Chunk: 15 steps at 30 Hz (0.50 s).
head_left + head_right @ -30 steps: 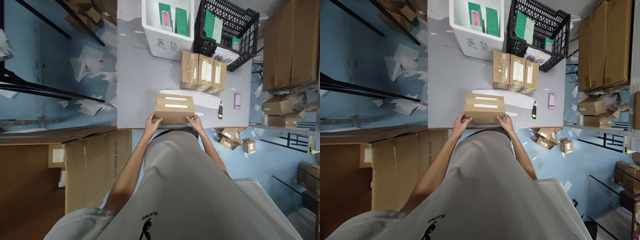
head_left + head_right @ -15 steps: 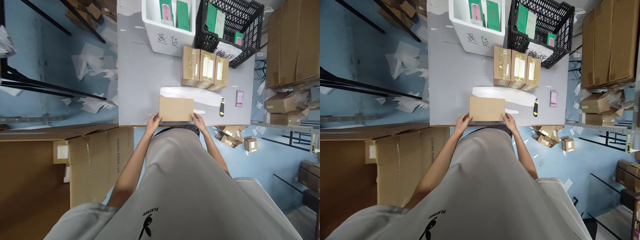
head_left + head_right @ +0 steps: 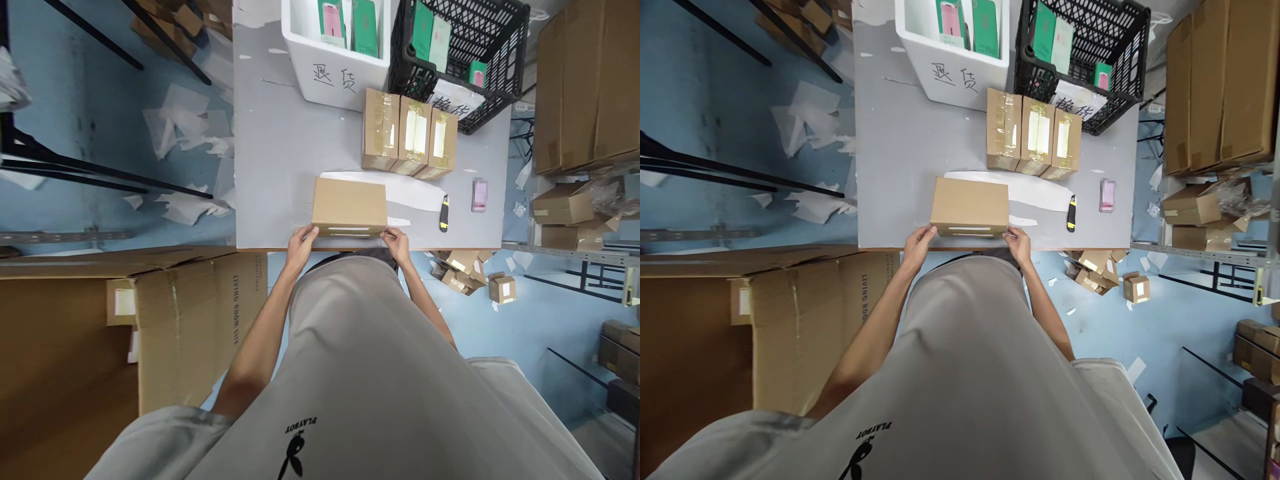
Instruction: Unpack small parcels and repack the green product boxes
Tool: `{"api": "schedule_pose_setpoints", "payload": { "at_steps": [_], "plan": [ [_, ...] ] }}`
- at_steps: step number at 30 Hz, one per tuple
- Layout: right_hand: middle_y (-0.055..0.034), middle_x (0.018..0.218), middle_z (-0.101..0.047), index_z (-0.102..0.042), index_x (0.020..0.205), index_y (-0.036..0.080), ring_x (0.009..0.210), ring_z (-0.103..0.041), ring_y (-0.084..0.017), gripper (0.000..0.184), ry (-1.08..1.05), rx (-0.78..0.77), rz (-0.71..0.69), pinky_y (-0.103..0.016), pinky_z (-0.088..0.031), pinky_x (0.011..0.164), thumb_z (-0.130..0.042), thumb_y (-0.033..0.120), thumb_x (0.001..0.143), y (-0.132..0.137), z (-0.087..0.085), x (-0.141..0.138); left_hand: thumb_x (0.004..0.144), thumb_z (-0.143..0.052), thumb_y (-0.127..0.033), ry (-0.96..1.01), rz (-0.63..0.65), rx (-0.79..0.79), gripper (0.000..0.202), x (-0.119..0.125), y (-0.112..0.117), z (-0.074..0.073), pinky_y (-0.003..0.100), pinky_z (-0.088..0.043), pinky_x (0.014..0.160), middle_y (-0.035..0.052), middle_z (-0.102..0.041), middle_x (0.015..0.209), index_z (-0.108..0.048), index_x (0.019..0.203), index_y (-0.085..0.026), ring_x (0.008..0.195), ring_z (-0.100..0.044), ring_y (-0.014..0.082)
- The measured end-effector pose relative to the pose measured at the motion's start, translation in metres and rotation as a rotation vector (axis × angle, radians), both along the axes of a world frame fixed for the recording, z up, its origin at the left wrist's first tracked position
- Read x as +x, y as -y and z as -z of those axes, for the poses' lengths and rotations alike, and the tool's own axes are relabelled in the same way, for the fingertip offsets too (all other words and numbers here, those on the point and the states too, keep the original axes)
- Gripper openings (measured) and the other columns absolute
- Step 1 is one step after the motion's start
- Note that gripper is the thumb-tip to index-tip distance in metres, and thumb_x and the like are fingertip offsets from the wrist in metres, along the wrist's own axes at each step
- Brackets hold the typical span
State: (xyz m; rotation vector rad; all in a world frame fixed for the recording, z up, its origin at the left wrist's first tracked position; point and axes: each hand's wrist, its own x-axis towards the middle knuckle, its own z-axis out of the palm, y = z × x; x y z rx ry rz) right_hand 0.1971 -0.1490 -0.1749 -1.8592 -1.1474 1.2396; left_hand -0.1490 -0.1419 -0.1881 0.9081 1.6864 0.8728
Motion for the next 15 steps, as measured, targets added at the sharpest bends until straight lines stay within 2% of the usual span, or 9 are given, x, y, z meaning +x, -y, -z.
{"api": "schedule_pose_setpoints", "payload": {
  "at_steps": [4, 6, 10, 15],
  "plan": [
    [-0.0142, 0.124, -0.086, -0.094, 0.121, 0.020, 0.122, -0.084, -0.034, 0.065, 0.000, 0.124, 0.058, -0.051, -0.068, 0.122, -0.088, 0.077, 0.091, -0.016, -0.019, 0.002, 0.103, -0.079, -0.060, -0.094, -0.009, 0.225, 0.050, -0.005, -0.015, -0.017, 0.045, -0.069, 0.110, 0.0136, -0.082, 0.118, -0.092, 0.125, -0.018, 0.119, -0.080, 0.0315],
    [-0.0139, 0.119, -0.086, -0.095, 0.122, 0.020, 0.119, -0.085, -0.034, 0.068, 0.024, 0.154, 0.078, -0.051, -0.069, 0.121, -0.087, 0.081, 0.092, -0.021, -0.025, 0.003, 0.103, -0.079, -0.057, -0.121, 0.014, 0.269, 0.046, -0.007, -0.019, -0.024, 0.043, -0.070, 0.103, 0.0117, -0.082, 0.114, -0.093, 0.124, -0.019, 0.112, -0.079, 0.0299],
    [-0.0153, 0.118, -0.089, -0.096, 0.116, 0.019, 0.115, -0.087, -0.035, 0.066, 0.038, 0.138, 0.106, -0.053, -0.070, 0.119, -0.088, 0.079, 0.090, -0.024, -0.025, 0.001, 0.100, -0.082, -0.051, -0.133, 0.019, 0.204, 0.037, -0.005, -0.020, -0.024, 0.043, -0.071, 0.096, 0.0105, -0.085, 0.108, -0.095, 0.113, -0.019, 0.104, -0.079, 0.0297],
    [-0.0179, 0.123, -0.092, -0.095, 0.108, 0.018, 0.119, -0.088, -0.037, 0.059, 0.039, 0.061, 0.130, -0.054, -0.068, 0.122, -0.089, 0.075, 0.089, -0.029, -0.011, -0.003, 0.098, -0.080, -0.046, -0.145, -0.009, 0.113, 0.036, 0.003, -0.022, -0.011, 0.045, -0.070, 0.101, 0.0142, -0.087, 0.112, -0.094, 0.112, -0.016, 0.105, -0.082, 0.0306]
  ]
}}
